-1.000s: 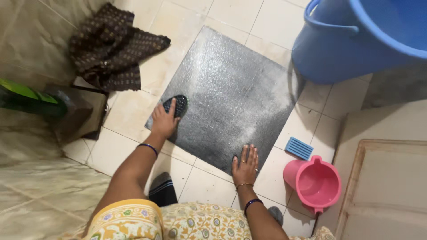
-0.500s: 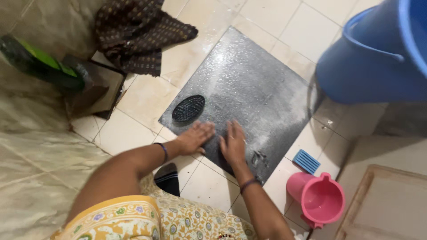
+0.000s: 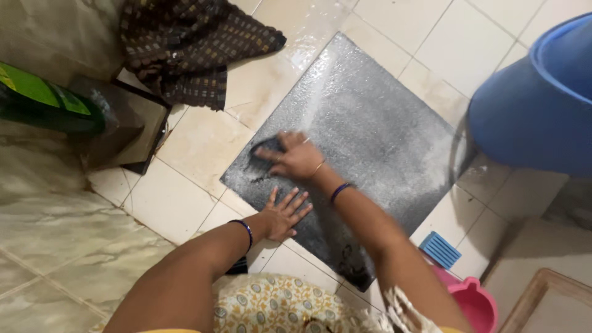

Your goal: The person scrubs a black floor tile with a brush, alternating hands and occasionally applying water or soap from a nearby bucket.

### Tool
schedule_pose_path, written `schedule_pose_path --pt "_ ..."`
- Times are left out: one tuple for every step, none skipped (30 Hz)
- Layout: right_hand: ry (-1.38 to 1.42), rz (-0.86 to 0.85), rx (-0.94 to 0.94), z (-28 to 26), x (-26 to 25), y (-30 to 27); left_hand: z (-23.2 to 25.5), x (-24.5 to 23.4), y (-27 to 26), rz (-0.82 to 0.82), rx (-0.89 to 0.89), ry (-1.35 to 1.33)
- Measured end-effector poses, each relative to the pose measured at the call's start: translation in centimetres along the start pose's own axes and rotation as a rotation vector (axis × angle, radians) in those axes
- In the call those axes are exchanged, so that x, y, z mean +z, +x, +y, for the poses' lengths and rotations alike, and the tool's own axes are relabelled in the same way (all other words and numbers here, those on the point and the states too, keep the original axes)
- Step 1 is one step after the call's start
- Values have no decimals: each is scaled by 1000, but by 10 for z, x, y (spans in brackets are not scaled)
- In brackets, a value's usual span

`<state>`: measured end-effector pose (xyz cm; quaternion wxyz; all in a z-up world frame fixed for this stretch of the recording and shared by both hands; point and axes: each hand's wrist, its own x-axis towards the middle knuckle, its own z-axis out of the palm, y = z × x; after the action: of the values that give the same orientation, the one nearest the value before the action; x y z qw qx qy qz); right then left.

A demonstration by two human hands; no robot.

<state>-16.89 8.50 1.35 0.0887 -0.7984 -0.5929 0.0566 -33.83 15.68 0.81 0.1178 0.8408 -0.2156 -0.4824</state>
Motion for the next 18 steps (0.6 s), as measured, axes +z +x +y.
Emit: schedule_pose_path --pt "-42 70 52 30 -6 1 1 -2 -4 56 25 0" --pt "51 -36 226 64 -15 4 -1 -4 -7 113 47 2" --pt "-28 59 379 93 -25 1 -1 -5 -12 105 41 -4" --pt "54 118 600 118 -37 -6 1 -8 -13 84 40 -29" --pt "-15 374 560 144 -50 -12 3 -10 -17 64 38 -54" --pt "43 297 796 166 -61 -14 3 -12 -20 67 33 -60" --pt "44 295 787 178 -66 -11 4 -13 -24 80 41 -57" --pt "58 198 904 188 -70 -9 5 -15 -26 92 54 -50" --pt "71 99 1019 192 -69 -7 6 -16 -29 96 53 -53" --pt "139 177 1028 182 -58 -8 6 -16 -31 88 51 -46" --pt "208 255 1036 162 -42 -8 7 -17 -31 81 49 -40" --pt "119 301 979 140 -25 -5 8 -17 -29 85 55 -41" --pt "32 346 921 118 -11 -4 8 -18 -26 57 47 -41" --pt "15 387 805 96 0 -9 8 -18 -24 28 35 -39" --pt "0 425 687 72 8 -16 7 -19 -22 30 37 -38" --pt "80 387 633 47 14 -23 6 -18 -22 28 26 -36" --pt "160 349 578 22 18 -29 7 -17 -22 27 15 -33" --pt "205 256 494 0 19 -33 8 -18 -20 26 22 -24"
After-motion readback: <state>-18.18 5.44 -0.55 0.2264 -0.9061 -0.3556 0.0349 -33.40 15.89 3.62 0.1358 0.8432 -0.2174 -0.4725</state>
